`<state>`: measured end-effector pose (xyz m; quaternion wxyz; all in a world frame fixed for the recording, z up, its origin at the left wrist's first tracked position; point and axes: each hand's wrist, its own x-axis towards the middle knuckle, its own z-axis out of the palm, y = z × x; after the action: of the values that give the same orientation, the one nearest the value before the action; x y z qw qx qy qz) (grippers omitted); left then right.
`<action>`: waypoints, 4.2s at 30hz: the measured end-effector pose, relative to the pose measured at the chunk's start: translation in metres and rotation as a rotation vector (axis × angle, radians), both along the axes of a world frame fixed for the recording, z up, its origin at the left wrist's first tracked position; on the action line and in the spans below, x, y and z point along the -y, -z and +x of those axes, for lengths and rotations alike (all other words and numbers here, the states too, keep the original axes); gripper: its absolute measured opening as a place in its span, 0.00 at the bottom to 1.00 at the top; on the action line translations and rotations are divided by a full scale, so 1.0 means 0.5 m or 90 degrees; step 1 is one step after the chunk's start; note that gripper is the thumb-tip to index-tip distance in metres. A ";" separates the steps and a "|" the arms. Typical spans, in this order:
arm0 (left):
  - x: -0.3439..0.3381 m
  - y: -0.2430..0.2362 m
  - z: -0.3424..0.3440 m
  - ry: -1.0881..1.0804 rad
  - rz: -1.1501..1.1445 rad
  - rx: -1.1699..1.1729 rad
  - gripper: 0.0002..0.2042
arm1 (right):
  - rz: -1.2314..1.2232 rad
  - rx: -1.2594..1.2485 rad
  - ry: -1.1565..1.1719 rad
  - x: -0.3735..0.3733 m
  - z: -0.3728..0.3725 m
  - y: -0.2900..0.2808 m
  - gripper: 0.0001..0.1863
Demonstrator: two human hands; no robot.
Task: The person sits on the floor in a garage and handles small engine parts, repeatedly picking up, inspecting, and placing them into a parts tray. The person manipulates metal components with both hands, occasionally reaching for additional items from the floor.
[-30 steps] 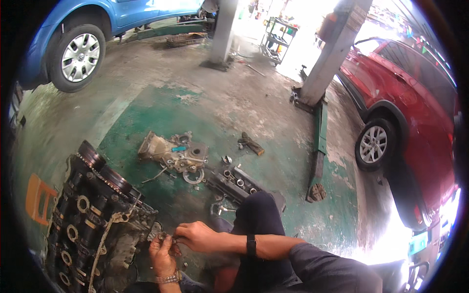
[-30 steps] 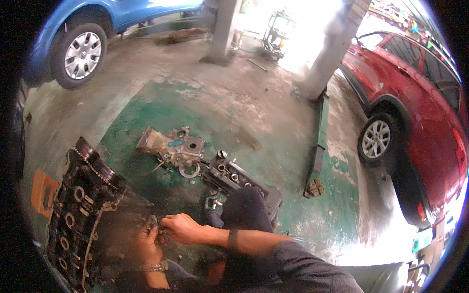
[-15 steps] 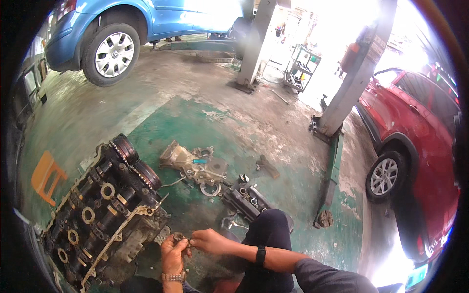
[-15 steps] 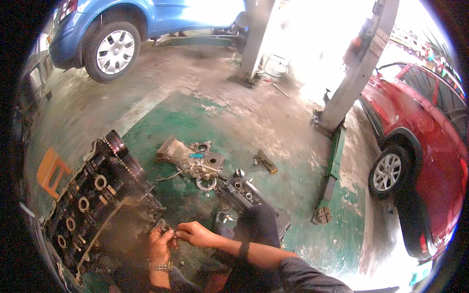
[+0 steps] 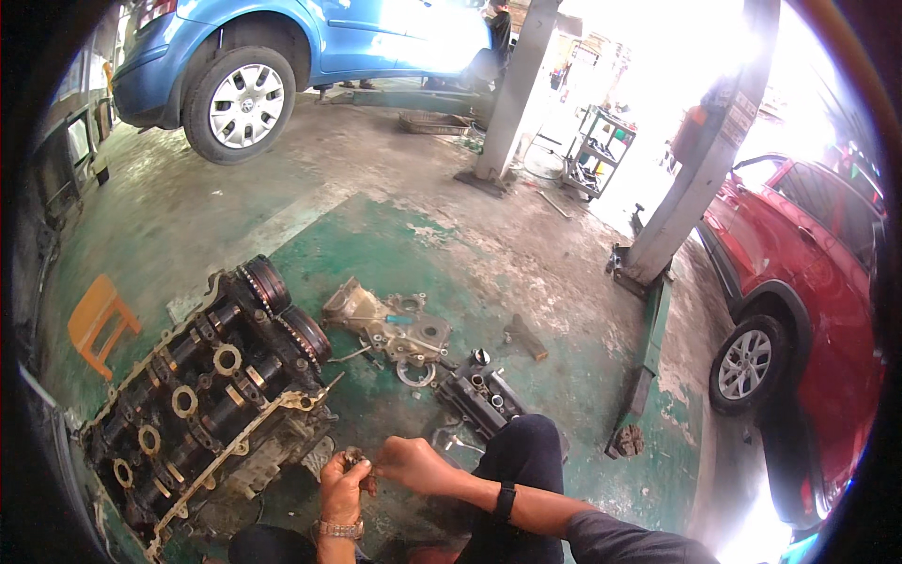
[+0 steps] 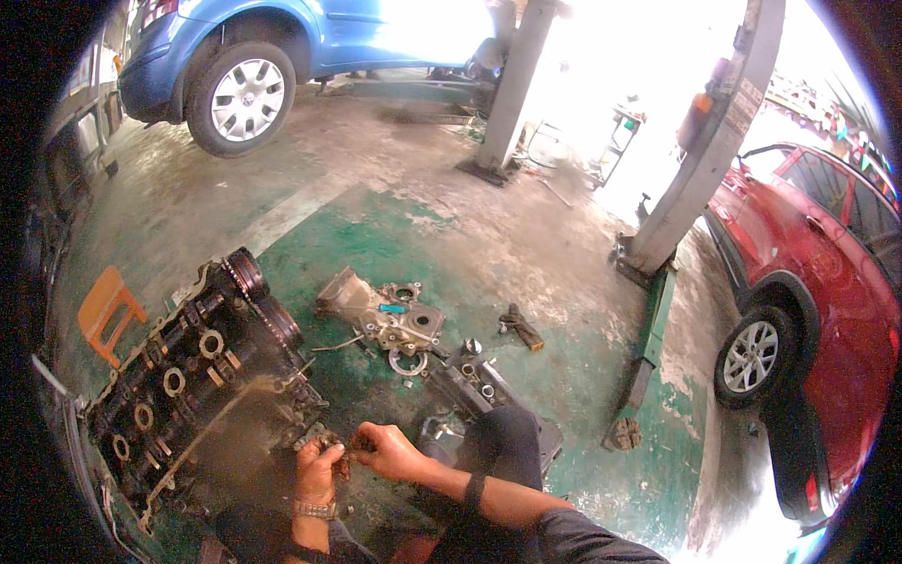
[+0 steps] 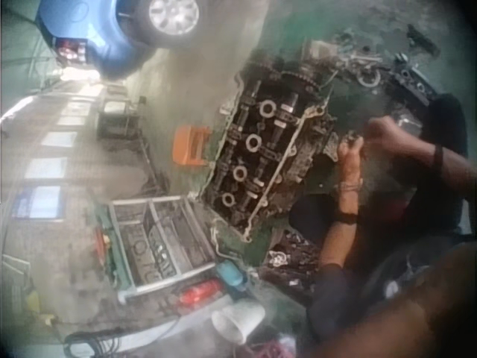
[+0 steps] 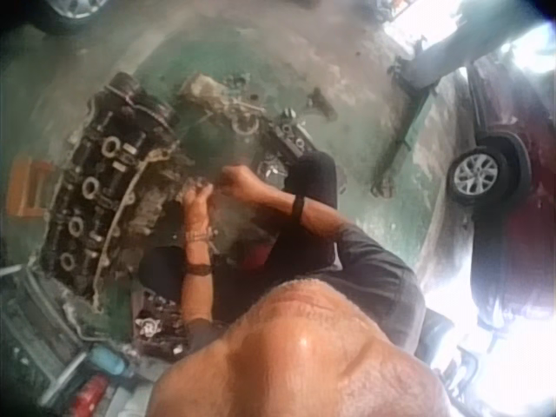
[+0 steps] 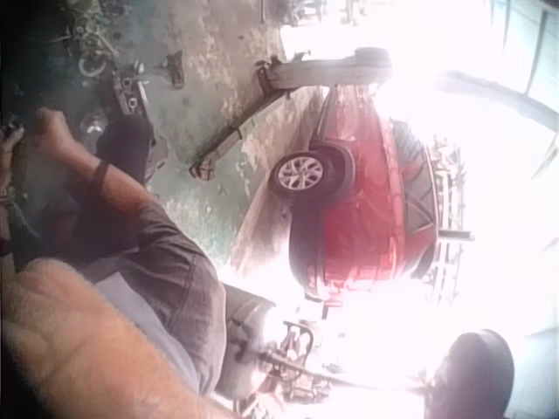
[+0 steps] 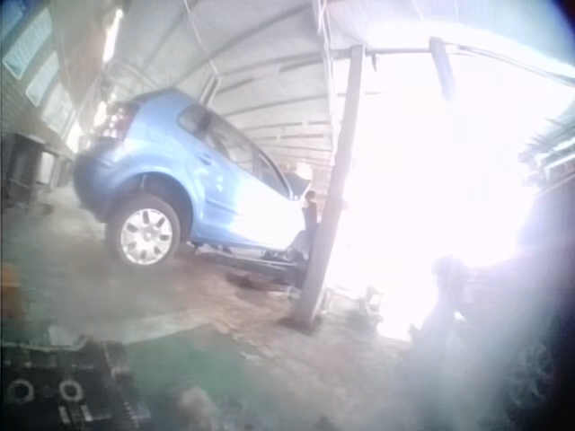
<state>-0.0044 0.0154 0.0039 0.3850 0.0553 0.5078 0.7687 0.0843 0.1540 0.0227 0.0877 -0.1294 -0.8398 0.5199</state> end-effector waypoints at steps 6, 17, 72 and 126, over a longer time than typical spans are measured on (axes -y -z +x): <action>-0.002 -0.003 0.002 -0.010 0.017 0.021 0.02 | -0.073 -0.044 0.002 -0.001 0.000 0.004 0.09; 0.002 0.020 0.005 0.053 -0.011 0.009 0.02 | 0.076 -0.124 -0.034 -0.006 0.000 0.014 0.08; 0.008 -0.022 0.002 0.125 -0.068 -0.196 0.09 | -0.184 0.102 -0.023 -0.027 0.003 0.035 0.15; 0.018 0.004 -0.004 0.100 0.004 0.069 0.01 | 0.144 -0.095 -0.100 -0.017 0.006 0.011 0.12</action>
<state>-0.0066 0.0066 0.0019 0.4708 0.0547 0.4779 0.7395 0.0870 0.1625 0.0170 0.1232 -0.0134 -0.8916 0.4356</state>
